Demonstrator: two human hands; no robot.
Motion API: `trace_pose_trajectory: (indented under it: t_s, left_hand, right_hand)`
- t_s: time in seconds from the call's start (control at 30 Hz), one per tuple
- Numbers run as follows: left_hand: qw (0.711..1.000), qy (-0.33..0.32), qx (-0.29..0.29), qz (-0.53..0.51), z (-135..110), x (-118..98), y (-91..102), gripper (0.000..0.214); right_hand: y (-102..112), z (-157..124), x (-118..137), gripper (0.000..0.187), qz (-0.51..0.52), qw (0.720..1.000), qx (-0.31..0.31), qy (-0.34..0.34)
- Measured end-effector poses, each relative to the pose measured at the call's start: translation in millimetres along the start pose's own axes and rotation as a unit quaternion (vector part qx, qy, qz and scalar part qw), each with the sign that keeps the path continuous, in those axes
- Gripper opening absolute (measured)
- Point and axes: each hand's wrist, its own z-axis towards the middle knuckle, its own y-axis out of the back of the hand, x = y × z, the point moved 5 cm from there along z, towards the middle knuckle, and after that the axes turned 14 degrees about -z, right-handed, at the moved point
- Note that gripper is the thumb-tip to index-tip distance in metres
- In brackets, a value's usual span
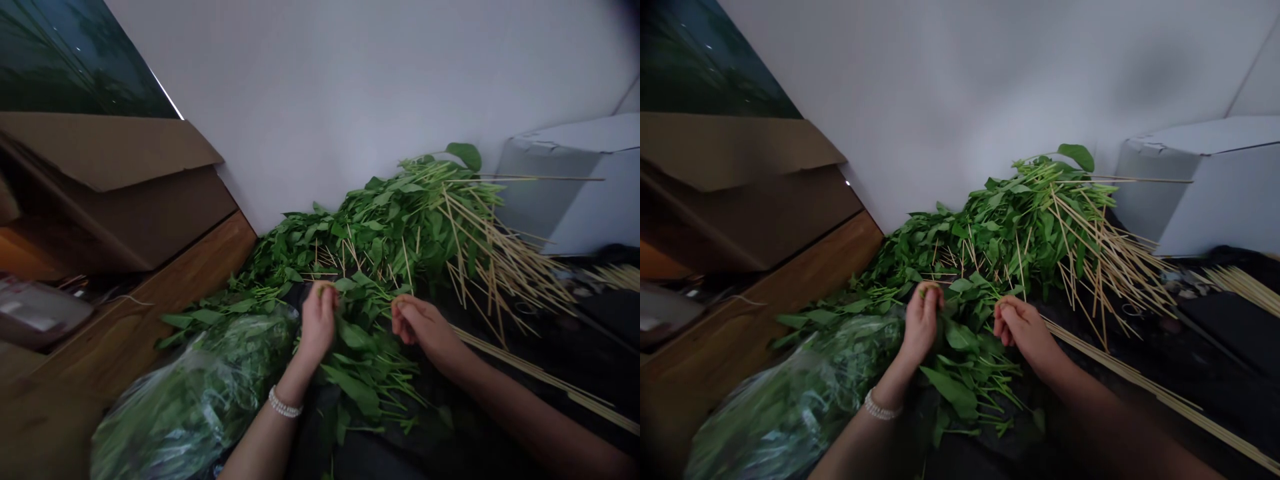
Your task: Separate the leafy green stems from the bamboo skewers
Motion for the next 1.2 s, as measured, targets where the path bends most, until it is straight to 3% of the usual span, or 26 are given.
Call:
trace_pose_trajectory:
  t_s: [0.1,0.17,0.23,0.3,0.37,0.43,0.57,0.67,0.77,0.87,0.97,1.07,1.13,1.2]
  left_hand:
    - [0.99,0.027,-0.139,0.007,10,12,34.1,0.026]
    - [0.984,0.042,-0.153,0.078,14,18,45.0,0.024]
    - [0.98,0.07,-0.088,0.165,14,25,42.2,0.022]
    - [0.966,0.107,0.013,0.235,10,34,31.1,0.021]
    - [0.944,0.139,0.091,0.284,4,42,20.3,0.024]
    - [0.926,0.161,0.135,0.315,-2,47,13.6,0.027]
    - [0.907,0.181,0.174,0.339,-6,52,9.8,0.012]
    - [0.916,0.172,0.123,0.34,0,49,16.9,0.012]
    - [0.952,0.1,-0.016,0.289,8,33,31.2,0.018]
    - [0.963,-0.061,-0.12,0.235,7,9,38.9,0.02]
    - [0.942,-0.21,-0.063,0.254,-3,-10,25.2,0.017]
    - [0.915,-0.284,0.04,0.285,-15,-16,4.7,0.023]
    - [0.899,-0.312,0.081,0.297,-21,-18,-4.8,0.025]
    - [0.888,-0.329,0.106,0.304,-24,-20,-10.5,0.027]
  right_hand:
    - [-1,-1,0,0.02,-0.085,0.996,0.005,0.038]
    - [-8,-7,3,0.02,-0.192,0.976,0.021,0.103]
    - [-19,-15,7,0.023,-0.293,0.937,0.052,0.181]
    - [-28,-21,7,0.026,-0.362,0.899,0.085,0.232]
    - [-32,-24,5,0.027,-0.404,0.876,0.1,0.244]
    - [-32,-24,4,0.027,-0.43,0.864,0.1,0.242]
    - [-31,-23,4,0.028,-0.456,0.85,0.104,0.242]
    - [-31,-23,4,0.028,-0.467,0.845,0.101,0.239]
    - [-32,-24,3,0.027,-0.465,0.847,0.102,0.236]
    - [-32,-22,1,0.028,-0.438,0.862,0.108,0.233]
    - [-25,-14,-1,0.028,-0.334,0.918,0.096,0.192]
    - [-15,-4,-7,0.039,-0.126,0.985,0.096,0.065]
    - [-13,-1,-8,0.05,-0.001,0.994,0.112,-0.005]
    - [-13,-1,-6,0.055,0.066,0.988,0.133,-0.032]
